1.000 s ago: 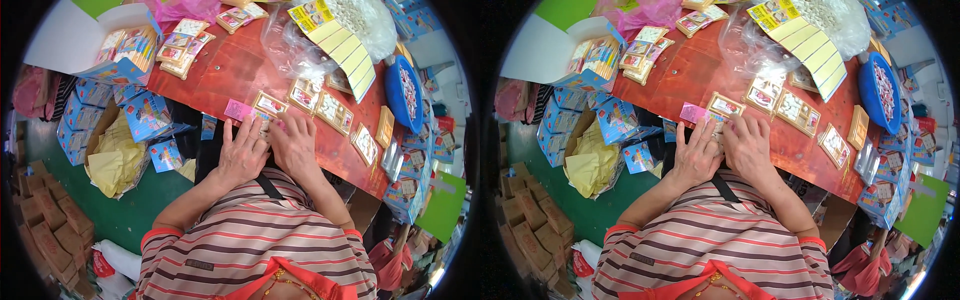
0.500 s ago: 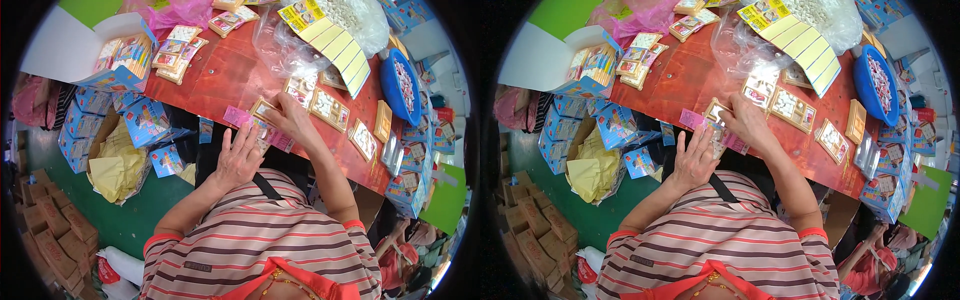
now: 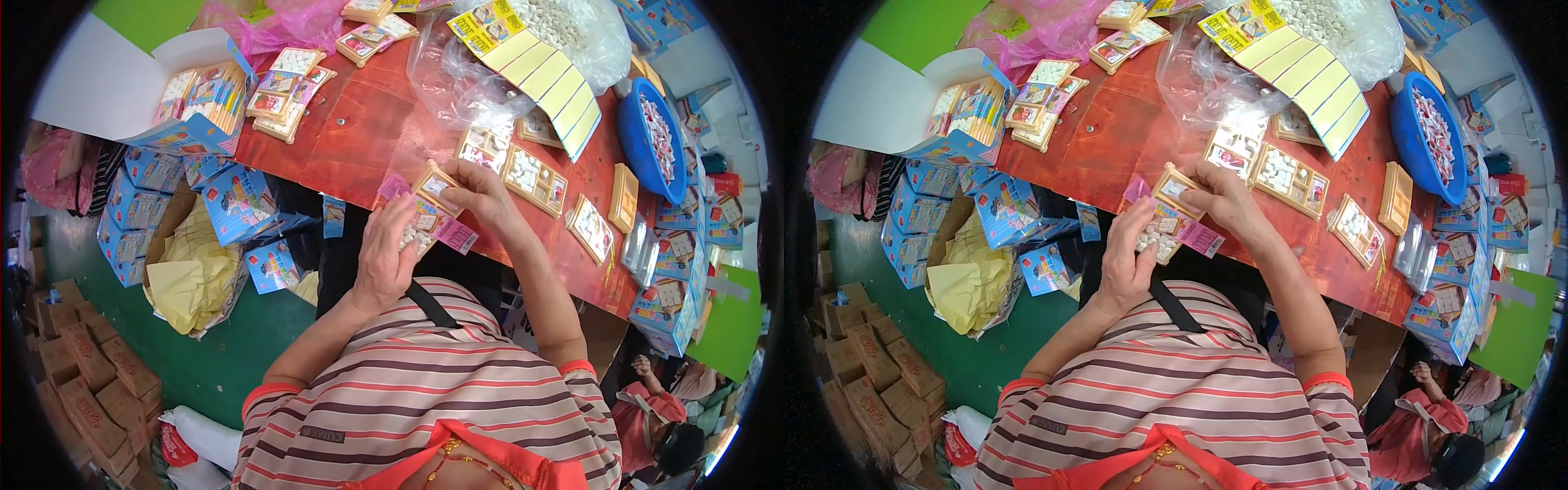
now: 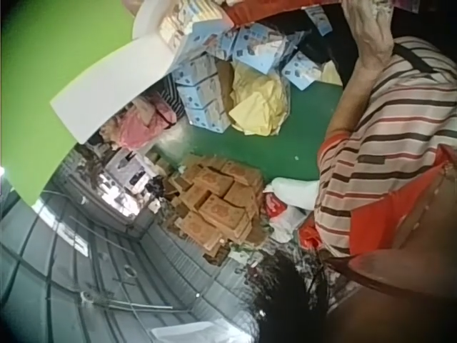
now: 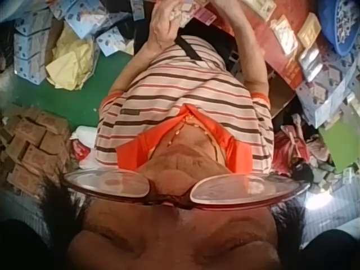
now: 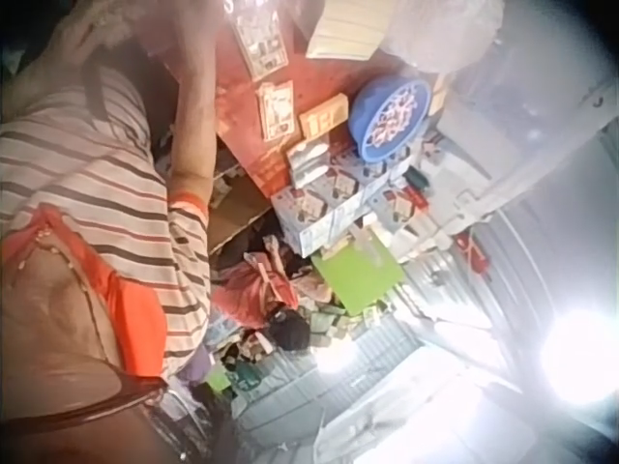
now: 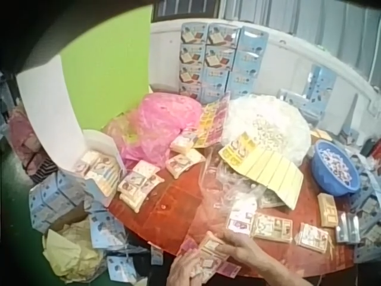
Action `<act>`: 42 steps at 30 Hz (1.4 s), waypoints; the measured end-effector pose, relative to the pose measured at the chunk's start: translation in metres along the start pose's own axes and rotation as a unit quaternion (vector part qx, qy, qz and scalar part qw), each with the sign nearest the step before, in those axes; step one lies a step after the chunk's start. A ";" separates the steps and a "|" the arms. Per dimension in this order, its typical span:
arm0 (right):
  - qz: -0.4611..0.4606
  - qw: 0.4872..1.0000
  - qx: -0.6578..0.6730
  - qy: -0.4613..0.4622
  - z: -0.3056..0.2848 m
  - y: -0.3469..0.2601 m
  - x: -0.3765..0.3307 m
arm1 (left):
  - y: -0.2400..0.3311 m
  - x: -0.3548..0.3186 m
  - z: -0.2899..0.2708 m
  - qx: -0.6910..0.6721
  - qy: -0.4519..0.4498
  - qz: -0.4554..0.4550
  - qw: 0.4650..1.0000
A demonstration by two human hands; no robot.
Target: Placing small white items into plastic trays and then applying adhesive labels to the packaged units.
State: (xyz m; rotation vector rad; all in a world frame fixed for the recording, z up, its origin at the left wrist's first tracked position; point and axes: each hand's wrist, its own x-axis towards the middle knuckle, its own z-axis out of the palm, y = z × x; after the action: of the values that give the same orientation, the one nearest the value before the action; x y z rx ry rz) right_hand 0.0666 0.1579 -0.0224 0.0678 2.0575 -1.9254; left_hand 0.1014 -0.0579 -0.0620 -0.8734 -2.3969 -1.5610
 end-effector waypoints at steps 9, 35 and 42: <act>-0.036 0.998 0.050 0.001 0.010 -0.010 -0.017 | 0.018 0.011 -0.003 -0.303 -0.026 -0.267 0.914; -0.173 0.973 -0.128 0.088 -0.004 0.017 -0.102 | -0.004 -0.011 -0.007 -0.570 -0.124 -0.356 0.730; -0.334 0.901 -0.277 0.005 0.012 -0.012 -0.099 | 0.006 0.004 -0.007 -0.609 -0.221 -0.109 0.754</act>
State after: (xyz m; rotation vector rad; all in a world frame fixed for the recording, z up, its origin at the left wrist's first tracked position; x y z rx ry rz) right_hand 0.1598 0.1630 0.0143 -0.8611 2.7942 -1.5248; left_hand 0.1001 -0.0604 -0.0525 -1.2124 -1.3820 -3.4003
